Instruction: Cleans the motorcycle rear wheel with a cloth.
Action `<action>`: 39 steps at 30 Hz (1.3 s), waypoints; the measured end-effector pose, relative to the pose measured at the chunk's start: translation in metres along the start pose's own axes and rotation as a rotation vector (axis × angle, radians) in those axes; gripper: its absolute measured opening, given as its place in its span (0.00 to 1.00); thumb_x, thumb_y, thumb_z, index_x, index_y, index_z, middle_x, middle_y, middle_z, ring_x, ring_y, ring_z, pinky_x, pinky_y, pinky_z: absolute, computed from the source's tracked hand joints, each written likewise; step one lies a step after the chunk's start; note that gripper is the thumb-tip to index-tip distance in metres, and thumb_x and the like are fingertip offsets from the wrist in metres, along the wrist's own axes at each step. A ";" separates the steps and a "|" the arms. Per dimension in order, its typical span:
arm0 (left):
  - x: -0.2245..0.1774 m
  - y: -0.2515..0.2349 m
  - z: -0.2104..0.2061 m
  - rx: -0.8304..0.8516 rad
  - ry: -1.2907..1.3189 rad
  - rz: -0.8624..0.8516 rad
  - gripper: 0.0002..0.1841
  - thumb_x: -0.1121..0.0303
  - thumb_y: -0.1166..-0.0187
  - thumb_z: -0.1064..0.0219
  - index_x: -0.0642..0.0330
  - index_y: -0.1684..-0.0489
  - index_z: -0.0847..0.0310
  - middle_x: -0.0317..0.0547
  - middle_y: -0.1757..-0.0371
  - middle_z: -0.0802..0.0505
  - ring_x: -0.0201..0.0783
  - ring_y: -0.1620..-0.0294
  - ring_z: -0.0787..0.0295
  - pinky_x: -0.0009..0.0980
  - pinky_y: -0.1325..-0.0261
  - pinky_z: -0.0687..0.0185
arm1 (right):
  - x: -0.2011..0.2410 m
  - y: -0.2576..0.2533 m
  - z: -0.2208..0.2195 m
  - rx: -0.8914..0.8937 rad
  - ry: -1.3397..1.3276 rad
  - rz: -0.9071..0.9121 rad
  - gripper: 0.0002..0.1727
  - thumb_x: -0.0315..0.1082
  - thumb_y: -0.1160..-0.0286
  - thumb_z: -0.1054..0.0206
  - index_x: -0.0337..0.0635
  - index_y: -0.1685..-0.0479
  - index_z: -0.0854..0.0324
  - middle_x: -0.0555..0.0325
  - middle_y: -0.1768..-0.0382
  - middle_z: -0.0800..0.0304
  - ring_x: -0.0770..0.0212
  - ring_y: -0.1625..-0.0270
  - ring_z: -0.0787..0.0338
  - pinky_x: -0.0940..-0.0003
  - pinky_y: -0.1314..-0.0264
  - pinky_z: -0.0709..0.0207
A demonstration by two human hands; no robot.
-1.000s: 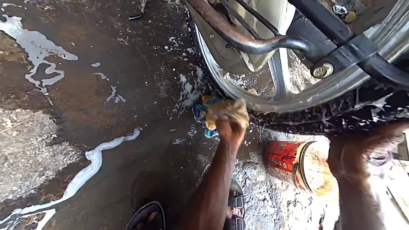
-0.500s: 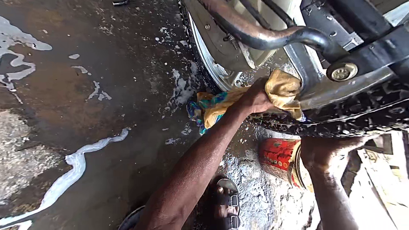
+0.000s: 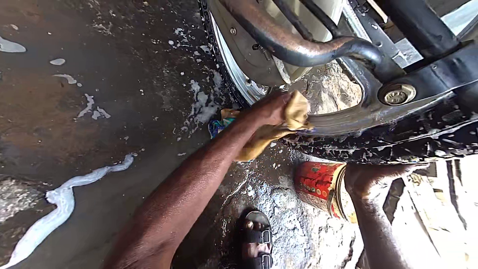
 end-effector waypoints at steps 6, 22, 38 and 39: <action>-0.048 -0.019 0.011 -0.129 0.133 -0.157 0.20 0.70 0.34 0.21 0.73 0.45 0.13 0.61 0.50 0.07 0.48 0.45 0.09 0.41 0.36 0.18 | -0.004 0.010 -0.008 0.074 -0.009 -0.087 0.52 0.82 0.30 0.56 0.56 0.12 0.53 0.71 0.21 0.30 0.67 0.16 0.32 0.54 0.14 0.36; -0.057 -0.011 0.022 -0.094 -0.080 -0.083 0.29 0.71 0.38 0.18 0.76 0.36 0.18 0.68 0.40 0.10 0.59 0.32 0.14 0.50 0.25 0.24 | 0.000 0.008 -0.009 0.064 -0.006 -0.062 0.47 0.80 0.25 0.63 0.59 0.13 0.52 0.75 0.21 0.30 0.70 0.15 0.34 0.57 0.13 0.38; -0.051 -0.013 0.017 -0.126 0.085 -0.095 0.22 0.73 0.33 0.21 0.74 0.40 0.15 0.63 0.44 0.07 0.48 0.39 0.10 0.42 0.29 0.21 | -0.004 0.000 -0.009 0.158 -0.064 -0.061 0.46 0.82 0.32 0.55 0.62 0.19 0.42 0.77 0.28 0.21 0.69 0.20 0.26 0.55 0.16 0.33; -0.025 -0.008 0.010 -0.009 0.008 -0.005 0.25 0.72 0.33 0.20 0.74 0.37 0.17 0.65 0.41 0.09 0.54 0.35 0.12 0.48 0.26 0.23 | -0.002 -0.002 -0.008 0.146 -0.060 -0.054 0.47 0.82 0.31 0.56 0.61 0.19 0.42 0.76 0.28 0.21 0.70 0.20 0.26 0.55 0.16 0.32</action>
Point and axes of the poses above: each hand's wrist, its own y-axis away from the middle knuckle, its own z-axis out of the back of the hand, x = y × z, the point moved 6 cm from there along -y, towards the middle knuckle
